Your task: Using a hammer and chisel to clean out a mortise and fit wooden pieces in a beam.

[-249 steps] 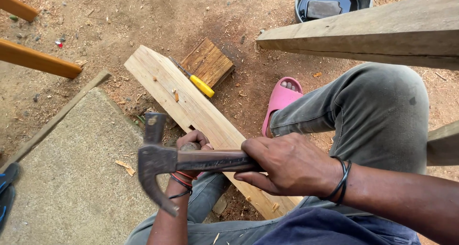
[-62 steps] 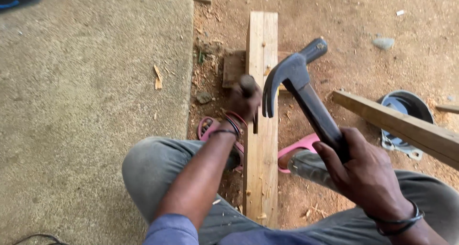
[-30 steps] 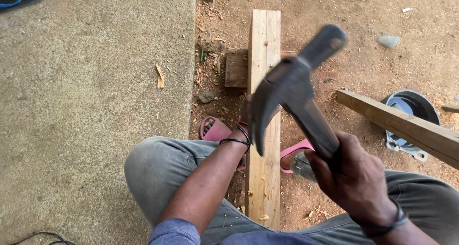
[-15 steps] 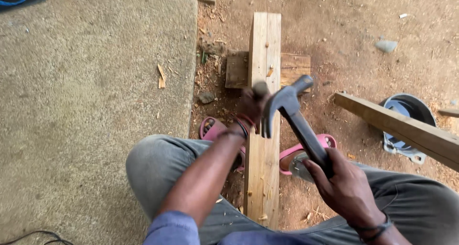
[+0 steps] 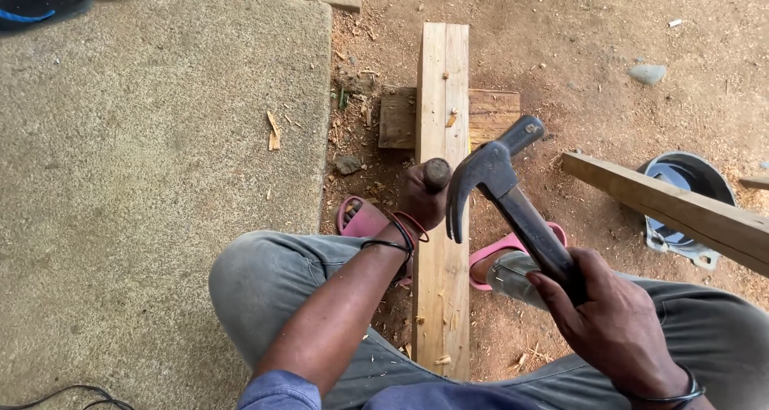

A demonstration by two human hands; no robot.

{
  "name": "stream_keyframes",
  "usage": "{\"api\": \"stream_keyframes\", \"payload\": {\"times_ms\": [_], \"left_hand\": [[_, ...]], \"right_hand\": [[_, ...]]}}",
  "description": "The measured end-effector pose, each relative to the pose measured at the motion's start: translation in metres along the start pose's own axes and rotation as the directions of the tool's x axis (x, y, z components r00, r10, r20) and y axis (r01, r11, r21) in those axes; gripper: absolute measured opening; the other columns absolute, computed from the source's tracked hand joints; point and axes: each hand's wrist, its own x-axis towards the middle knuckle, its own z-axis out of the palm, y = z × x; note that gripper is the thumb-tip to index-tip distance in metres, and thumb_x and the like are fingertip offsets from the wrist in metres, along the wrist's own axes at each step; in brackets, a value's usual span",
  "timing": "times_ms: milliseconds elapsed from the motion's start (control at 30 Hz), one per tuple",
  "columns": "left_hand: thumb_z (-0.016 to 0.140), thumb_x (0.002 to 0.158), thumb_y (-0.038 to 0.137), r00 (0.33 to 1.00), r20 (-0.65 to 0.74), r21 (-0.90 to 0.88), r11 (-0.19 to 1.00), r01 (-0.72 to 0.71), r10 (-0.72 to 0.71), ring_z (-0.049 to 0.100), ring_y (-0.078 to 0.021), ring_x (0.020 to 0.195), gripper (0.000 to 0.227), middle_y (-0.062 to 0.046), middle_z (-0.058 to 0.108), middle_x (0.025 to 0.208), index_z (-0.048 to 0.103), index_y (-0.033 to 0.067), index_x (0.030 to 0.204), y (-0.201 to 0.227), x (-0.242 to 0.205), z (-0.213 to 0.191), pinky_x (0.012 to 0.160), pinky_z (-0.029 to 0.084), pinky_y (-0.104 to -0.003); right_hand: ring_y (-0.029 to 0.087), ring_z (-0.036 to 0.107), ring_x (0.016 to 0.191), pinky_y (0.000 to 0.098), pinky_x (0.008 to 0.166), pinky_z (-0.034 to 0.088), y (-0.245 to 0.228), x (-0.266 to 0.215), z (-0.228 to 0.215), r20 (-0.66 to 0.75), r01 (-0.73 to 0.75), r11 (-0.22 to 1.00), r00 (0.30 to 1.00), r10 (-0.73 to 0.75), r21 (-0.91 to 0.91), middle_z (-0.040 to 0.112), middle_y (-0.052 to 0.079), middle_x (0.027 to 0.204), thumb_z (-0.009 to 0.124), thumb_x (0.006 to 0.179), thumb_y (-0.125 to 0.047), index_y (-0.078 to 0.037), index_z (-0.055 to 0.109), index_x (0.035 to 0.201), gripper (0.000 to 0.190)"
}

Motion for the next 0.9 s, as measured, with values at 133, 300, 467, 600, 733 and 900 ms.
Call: {"api": "stream_keyframes", "payload": {"times_ms": [133, 300, 467, 600, 733, 900], "left_hand": [[0.074, 0.095, 0.008, 0.999, 0.025, -0.109, 0.993, -0.045, 0.048, 0.066, -0.0079, 0.071, 0.013, 0.000, 0.072, 0.077, 0.068, 0.0066, 0.083, 0.010, -0.001, 0.000, 0.066, 0.056, -0.028], [0.077, 0.087, 0.010, 0.997, 0.073, -0.180, 0.983, -0.020, 0.034, 0.069, -0.0080, 0.080, 0.011, -0.001, 0.074, 0.088, 0.070, 0.0049, 0.094, 0.019, -0.002, 0.000, 0.073, 0.060, -0.027], [0.076, 0.088, 0.011, 0.998, 0.045, -0.216, 0.976, -0.038, 0.049, 0.069, -0.0080, 0.086, 0.015, -0.001, 0.074, 0.093, 0.069, 0.0041, 0.100, 0.017, -0.002, 0.003, 0.078, 0.059, -0.027], [0.075, 0.089, 0.012, 0.998, 0.008, -0.249, 0.966, -0.064, 0.068, 0.069, -0.0081, 0.092, 0.021, -0.002, 0.074, 0.099, 0.068, 0.0032, 0.106, 0.014, -0.001, 0.003, 0.083, 0.059, -0.027], [0.074, 0.089, 0.012, 0.997, -0.017, -0.273, 0.958, -0.082, 0.080, 0.069, -0.0081, 0.095, 0.024, -0.002, 0.073, 0.102, 0.067, 0.0027, 0.110, 0.010, -0.001, 0.003, 0.087, 0.059, -0.027], [0.076, 0.091, 0.009, 0.998, -0.013, -0.110, 0.992, -0.065, 0.064, 0.068, -0.0086, 0.083, 0.011, -0.001, 0.074, 0.089, 0.070, 0.0021, 0.097, 0.012, 0.001, 0.000, 0.076, 0.059, -0.027]], "right_hand": [[0.036, 0.070, 0.064, 0.0473, 0.058, 0.052, -0.009, -0.001, -0.009, 0.001, 0.005, 1.000, 1.000, -0.005, -0.010, 0.066, 0.016, 0.065, 0.077, 0.083, -0.048, -0.008, 0.063, 0.106, 0.048], [0.037, 0.071, 0.067, 0.0476, 0.060, 0.053, -0.022, 0.000, -0.018, 0.058, -0.048, 0.998, 0.997, 0.050, -0.033, 0.067, 0.016, 0.067, 0.078, 0.082, -0.049, -0.011, 0.064, 0.106, 0.047], [0.039, 0.071, 0.068, 0.0485, 0.060, 0.053, -0.033, 0.002, -0.023, 0.092, -0.032, 0.999, 0.995, 0.035, -0.038, 0.068, 0.015, 0.070, 0.077, 0.081, -0.050, -0.014, 0.063, 0.111, 0.049], [0.039, 0.070, 0.070, 0.0489, 0.060, 0.053, -0.035, 0.003, -0.021, 0.113, -0.005, 0.999, 0.994, 0.010, -0.039, 0.068, 0.015, 0.071, 0.077, 0.081, -0.050, -0.014, 0.064, 0.110, 0.048], [0.039, 0.070, 0.070, 0.0492, 0.059, 0.053, -0.036, 0.003, -0.021, 0.111, 0.001, 0.999, 0.994, 0.004, -0.044, 0.067, 0.015, 0.072, 0.077, 0.081, -0.050, -0.013, 0.063, 0.109, 0.048], [0.041, 0.070, 0.071, 0.0496, 0.060, 0.053, -0.034, 0.002, -0.021, 0.113, -0.039, 0.998, 0.993, 0.044, -0.046, 0.067, 0.016, 0.070, 0.077, 0.081, -0.050, -0.014, 0.063, 0.112, 0.050]]}}
